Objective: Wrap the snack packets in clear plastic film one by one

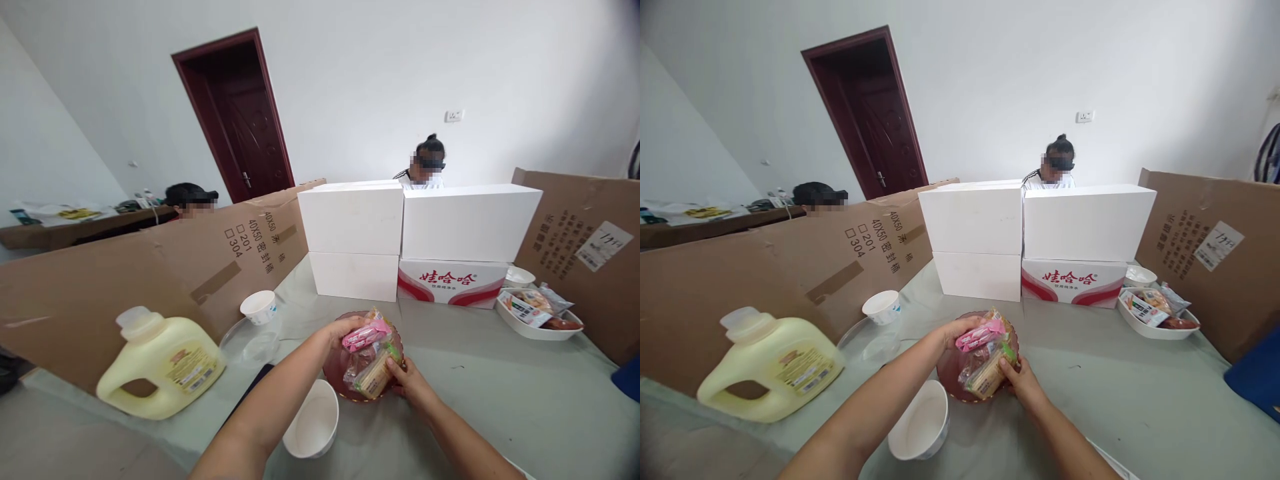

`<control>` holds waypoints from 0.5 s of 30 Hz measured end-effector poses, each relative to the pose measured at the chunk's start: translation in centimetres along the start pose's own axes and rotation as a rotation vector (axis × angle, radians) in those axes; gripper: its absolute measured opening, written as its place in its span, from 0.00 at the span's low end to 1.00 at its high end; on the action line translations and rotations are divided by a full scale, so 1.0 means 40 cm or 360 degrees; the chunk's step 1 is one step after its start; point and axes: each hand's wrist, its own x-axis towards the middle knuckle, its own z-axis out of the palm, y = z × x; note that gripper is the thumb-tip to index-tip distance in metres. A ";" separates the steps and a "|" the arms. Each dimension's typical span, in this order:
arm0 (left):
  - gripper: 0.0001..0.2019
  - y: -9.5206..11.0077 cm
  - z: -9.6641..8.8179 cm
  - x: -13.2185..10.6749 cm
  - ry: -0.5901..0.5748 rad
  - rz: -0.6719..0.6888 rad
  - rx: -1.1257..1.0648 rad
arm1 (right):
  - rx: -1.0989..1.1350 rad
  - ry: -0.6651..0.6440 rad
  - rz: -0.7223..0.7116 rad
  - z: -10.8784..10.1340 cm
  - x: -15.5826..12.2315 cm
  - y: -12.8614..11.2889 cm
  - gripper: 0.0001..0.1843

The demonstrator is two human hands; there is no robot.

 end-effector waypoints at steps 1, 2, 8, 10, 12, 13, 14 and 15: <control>0.29 0.003 0.001 -0.003 -0.0026 0.0020 -0.0024 | 0.0034 0.0003 -0.0012 0.005 -0.002 -0.003 0.47; 0.30 0.004 0.003 -0.007 -0.0052 0.0035 -0.0047 | 0.0067 0.0006 -0.0022 0.011 -0.003 -0.007 0.48; 0.33 0.003 0.015 -0.036 -0.0158 0.0046 -0.0154 | 0.0160 0.0039 -0.0075 0.044 0.004 -0.048 0.52; 0.35 0.008 0.019 -0.046 -0.0171 0.0094 -0.0179 | 0.0132 0.0055 -0.0109 0.053 0.011 -0.071 0.54; 0.39 0.018 0.018 -0.058 -0.0193 0.0200 -0.0198 | 0.0065 0.0061 -0.0151 0.062 0.021 -0.103 0.53; 0.41 0.025 0.014 -0.064 -0.0184 0.0262 -0.0203 | 0.0017 0.0062 -0.0179 0.067 0.027 -0.123 0.52; 0.44 0.032 0.009 -0.070 -0.0159 0.0320 -0.0206 | -0.0039 0.0063 -0.0214 0.073 0.035 -0.146 0.51; 0.45 0.039 0.002 -0.077 -0.0116 0.0371 -0.0208 | -0.0101 0.0068 -0.0258 0.080 0.044 -0.170 0.49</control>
